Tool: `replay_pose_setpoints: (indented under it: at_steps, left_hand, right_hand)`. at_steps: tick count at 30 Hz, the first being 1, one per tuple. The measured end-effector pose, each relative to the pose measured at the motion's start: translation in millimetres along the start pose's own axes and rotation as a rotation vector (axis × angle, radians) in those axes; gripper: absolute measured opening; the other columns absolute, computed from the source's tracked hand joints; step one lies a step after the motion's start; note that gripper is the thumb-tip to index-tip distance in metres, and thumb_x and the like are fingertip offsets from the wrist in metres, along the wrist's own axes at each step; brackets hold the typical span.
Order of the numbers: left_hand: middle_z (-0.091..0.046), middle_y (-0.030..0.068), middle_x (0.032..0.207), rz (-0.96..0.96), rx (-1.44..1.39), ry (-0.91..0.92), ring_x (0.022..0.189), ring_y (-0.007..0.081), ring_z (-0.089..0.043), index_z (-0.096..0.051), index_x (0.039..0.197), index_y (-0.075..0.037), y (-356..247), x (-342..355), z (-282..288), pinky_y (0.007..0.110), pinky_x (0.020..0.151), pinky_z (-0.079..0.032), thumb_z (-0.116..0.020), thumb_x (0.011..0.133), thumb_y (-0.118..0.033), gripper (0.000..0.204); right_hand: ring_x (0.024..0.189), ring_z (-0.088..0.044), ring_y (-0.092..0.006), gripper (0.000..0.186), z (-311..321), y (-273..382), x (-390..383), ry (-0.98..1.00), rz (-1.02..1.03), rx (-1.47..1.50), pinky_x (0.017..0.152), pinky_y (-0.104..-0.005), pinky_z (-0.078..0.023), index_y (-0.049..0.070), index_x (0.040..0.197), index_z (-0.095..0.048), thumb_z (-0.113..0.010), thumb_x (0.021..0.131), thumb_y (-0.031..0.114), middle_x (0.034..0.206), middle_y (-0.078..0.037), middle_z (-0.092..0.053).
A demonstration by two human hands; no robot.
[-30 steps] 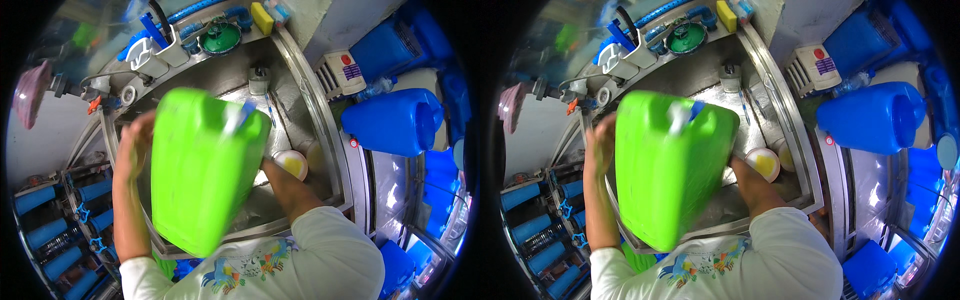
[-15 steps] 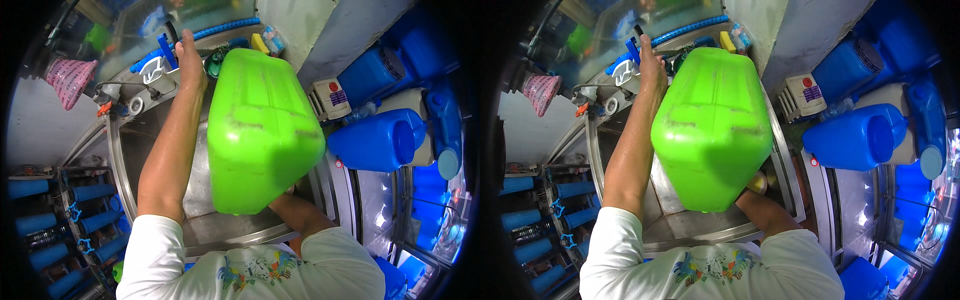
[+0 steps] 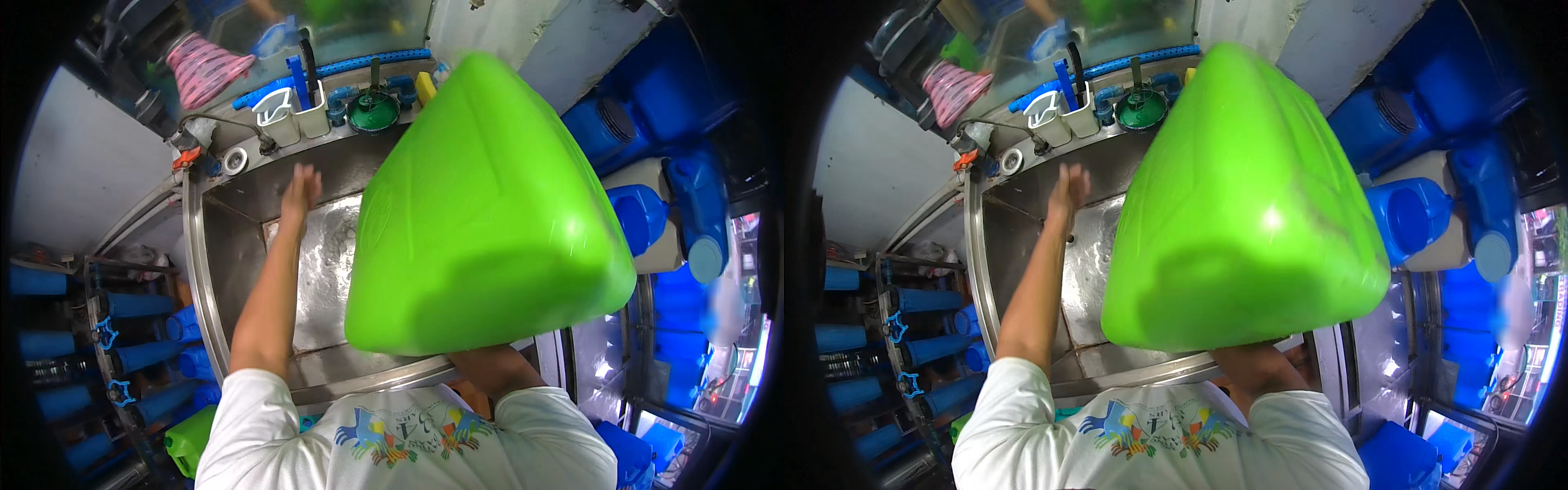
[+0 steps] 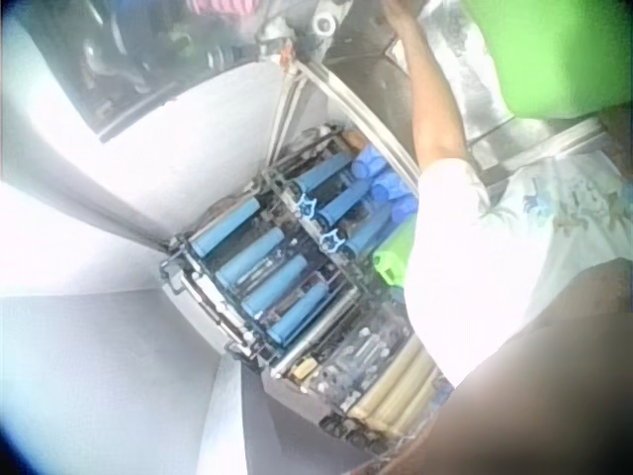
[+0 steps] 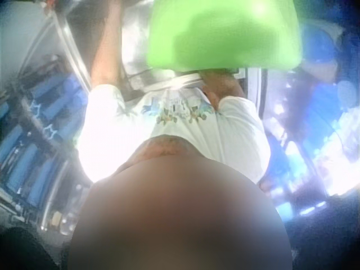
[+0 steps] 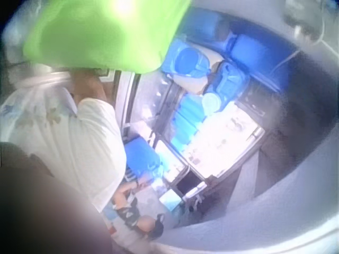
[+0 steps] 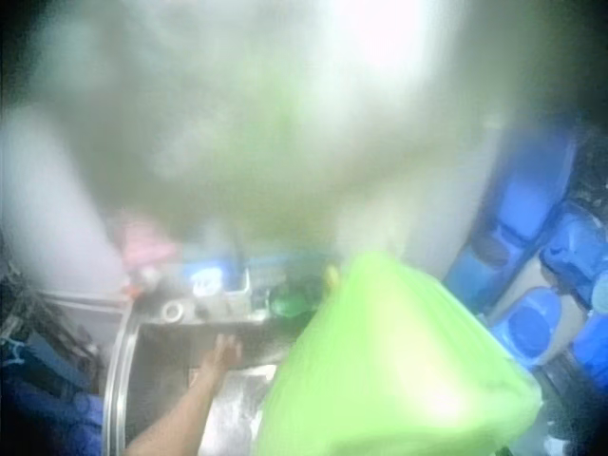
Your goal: The person scrubs a green plastic jerrycan with a toothbrush and sponge, rinses it under running water, then washes a green lid. The cleaned jerrycan is placed on a nearby surface.
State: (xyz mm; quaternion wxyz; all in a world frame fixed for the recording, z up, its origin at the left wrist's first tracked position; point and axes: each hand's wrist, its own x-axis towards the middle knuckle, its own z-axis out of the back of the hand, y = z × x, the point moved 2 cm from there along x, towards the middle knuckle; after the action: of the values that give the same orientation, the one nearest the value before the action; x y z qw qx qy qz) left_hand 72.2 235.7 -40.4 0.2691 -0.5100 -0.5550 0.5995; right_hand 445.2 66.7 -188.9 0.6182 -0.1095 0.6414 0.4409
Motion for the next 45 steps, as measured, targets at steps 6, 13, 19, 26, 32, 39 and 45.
replay_pose_setpoints:
  at_steps: [6, 13, 19, 26, 32, 39, 45]
  left_hand:
    - [-0.060, 0.0112, 0.121, 0.610, 0.441, -0.011, 0.097, 0.0225, -0.056, -0.057, 0.132, -0.005, 190.9, -133.7, 116.9, 0.038, 0.081, -0.045, -0.054, 0.091, -0.067, 0.074]
    - [-0.065, 0.0227, 0.124, 0.333, 0.829, 0.229, 0.116, 0.0328, -0.061, -0.061, 0.126, 0.005, 210.3, -180.9, 186.0, 0.039, 0.098, -0.046, -0.067, 0.087, -0.056, 0.073]
    - [-0.062, 0.0286, 0.127, 0.290, 1.049, 0.323, 0.122, 0.0354, -0.059, -0.060, 0.126, 0.009, 212.1, -180.4, 197.2, 0.041, 0.103, -0.046, -0.069, 0.089, -0.043, 0.065]
    - [-0.066, 0.0247, 0.117, 0.220, 1.116, 0.514, 0.107, 0.0308, -0.064, -0.056, 0.129, 0.009, 202.4, -185.7, 169.1, 0.038, 0.094, -0.049, -0.073, 0.087, -0.038, 0.065]
    - [-0.066, 0.0203, 0.111, 0.262, 0.995, 0.552, 0.099, 0.0235, -0.063, -0.053, 0.132, 0.009, 181.4, -192.1, 154.3, 0.034, 0.087, -0.049, -0.076, 0.087, -0.034, 0.067]
    - [-0.067, 0.0264, 0.115, 0.068, 1.258, 0.712, 0.105, 0.0332, -0.066, -0.054, 0.133, 0.007, 157.3, -199.5, 139.8, 0.040, 0.090, -0.052, -0.077, 0.083, -0.044, 0.075]
    - [-0.065, 0.0288, 0.120, 0.109, 1.281, 0.913, 0.111, 0.0359, -0.066, -0.046, 0.141, 0.006, 131.0, -201.0, 136.0, 0.041, 0.094, -0.052, -0.079, 0.079, -0.048, 0.089]
  right_hand:
    - [0.101, -0.066, -0.0283, 0.040, -28.8, -1.4, -29.1, -0.055, 0.030, 0.004, 0.085, -0.0396, -0.052, 0.003, 0.117, -0.062, -0.069, 0.084, 0.024, 0.108, -0.016, -0.069]
    - [0.102, -0.066, -0.0292, 0.040, -63.6, 0.7, -55.1, -0.114, 0.093, -0.014, 0.086, -0.0401, -0.052, 0.003, 0.117, -0.061, -0.069, 0.083, 0.023, 0.108, -0.016, -0.069]
    - [0.102, -0.066, -0.0298, 0.041, -51.6, 14.6, -68.6, -0.237, 0.171, 0.051, 0.086, -0.0405, -0.052, 0.002, 0.118, -0.060, -0.068, 0.083, 0.022, 0.108, -0.017, -0.069]
    - [0.102, -0.066, -0.0307, 0.041, -59.1, 27.7, -82.4, -0.255, 0.194, 0.105, 0.087, -0.0409, -0.052, 0.002, 0.118, -0.060, -0.068, 0.083, 0.022, 0.108, -0.018, -0.068]
    - [0.103, -0.066, -0.0314, 0.042, -70.4, 25.8, -86.7, -0.260, 0.199, 0.131, 0.087, -0.0413, -0.052, 0.001, 0.119, -0.059, -0.068, 0.083, 0.021, 0.108, -0.018, -0.068]
    - [0.103, -0.065, -0.0322, 0.043, -78.2, 23.1, -93.6, -0.252, 0.212, 0.154, 0.088, -0.0418, -0.051, 0.001, 0.119, -0.058, -0.068, 0.082, 0.020, 0.108, -0.019, -0.068]
    - [0.103, -0.065, -0.0329, 0.043, -76.7, 16.7, -96.2, -0.255, 0.229, 0.187, 0.088, -0.0422, -0.051, 0.001, 0.120, -0.057, -0.068, 0.082, 0.019, 0.109, -0.019, -0.068]
